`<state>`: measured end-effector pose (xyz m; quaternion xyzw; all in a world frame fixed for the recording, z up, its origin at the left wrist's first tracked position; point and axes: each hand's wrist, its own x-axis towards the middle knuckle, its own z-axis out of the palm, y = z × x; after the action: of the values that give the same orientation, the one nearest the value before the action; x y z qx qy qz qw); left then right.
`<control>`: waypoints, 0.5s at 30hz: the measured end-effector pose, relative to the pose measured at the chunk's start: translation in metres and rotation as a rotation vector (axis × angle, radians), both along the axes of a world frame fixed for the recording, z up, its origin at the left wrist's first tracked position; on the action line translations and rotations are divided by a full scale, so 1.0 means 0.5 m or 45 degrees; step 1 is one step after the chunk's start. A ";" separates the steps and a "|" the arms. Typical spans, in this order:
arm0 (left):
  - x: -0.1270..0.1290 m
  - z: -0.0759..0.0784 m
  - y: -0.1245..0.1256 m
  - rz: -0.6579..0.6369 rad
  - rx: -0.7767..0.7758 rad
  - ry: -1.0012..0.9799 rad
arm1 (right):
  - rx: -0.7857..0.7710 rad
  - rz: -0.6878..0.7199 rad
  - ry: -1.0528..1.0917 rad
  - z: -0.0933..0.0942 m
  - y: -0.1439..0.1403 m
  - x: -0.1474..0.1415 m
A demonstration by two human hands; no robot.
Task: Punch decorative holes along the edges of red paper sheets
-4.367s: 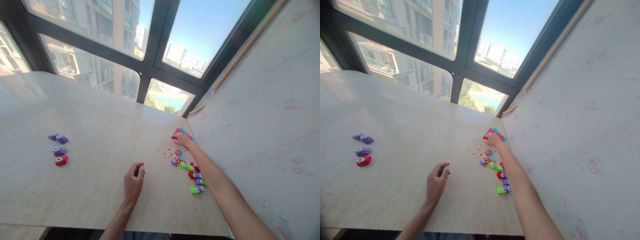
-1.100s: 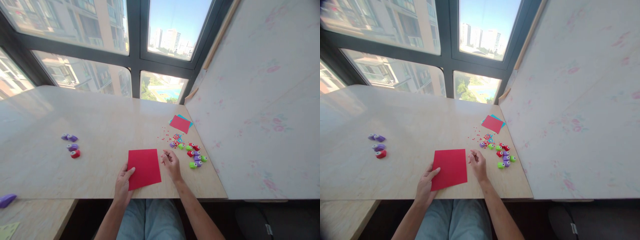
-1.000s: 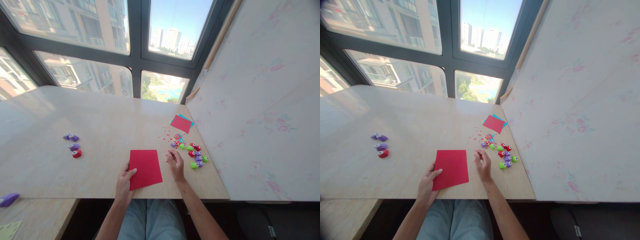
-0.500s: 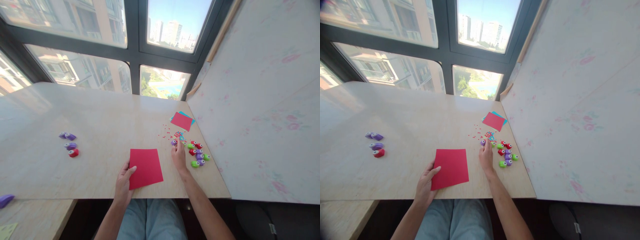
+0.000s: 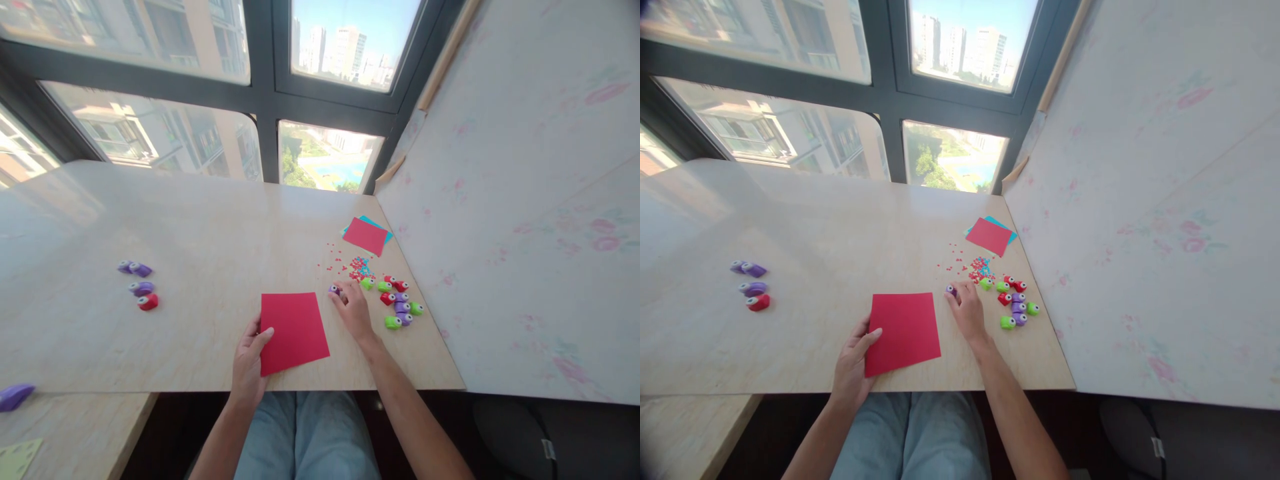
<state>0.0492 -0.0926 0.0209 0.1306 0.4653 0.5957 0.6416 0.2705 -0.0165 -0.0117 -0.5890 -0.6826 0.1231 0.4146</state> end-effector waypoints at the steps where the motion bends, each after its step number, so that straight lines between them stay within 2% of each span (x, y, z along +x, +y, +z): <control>1: 0.001 -0.002 -0.001 0.003 0.009 0.016 | -0.022 0.001 -0.013 0.000 -0.002 -0.002; 7: 0.011 -0.019 -0.010 -0.014 0.115 0.223 | -0.110 0.011 -0.047 0.000 -0.005 -0.005; 15: 0.026 -0.062 -0.021 -0.032 0.385 0.924 | -0.004 0.076 0.231 0.005 -0.003 0.001</control>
<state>0.0621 -0.1032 -0.0102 0.4314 0.5672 0.5647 0.4163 0.2709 -0.0180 -0.0093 -0.5557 -0.6593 0.1893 0.4697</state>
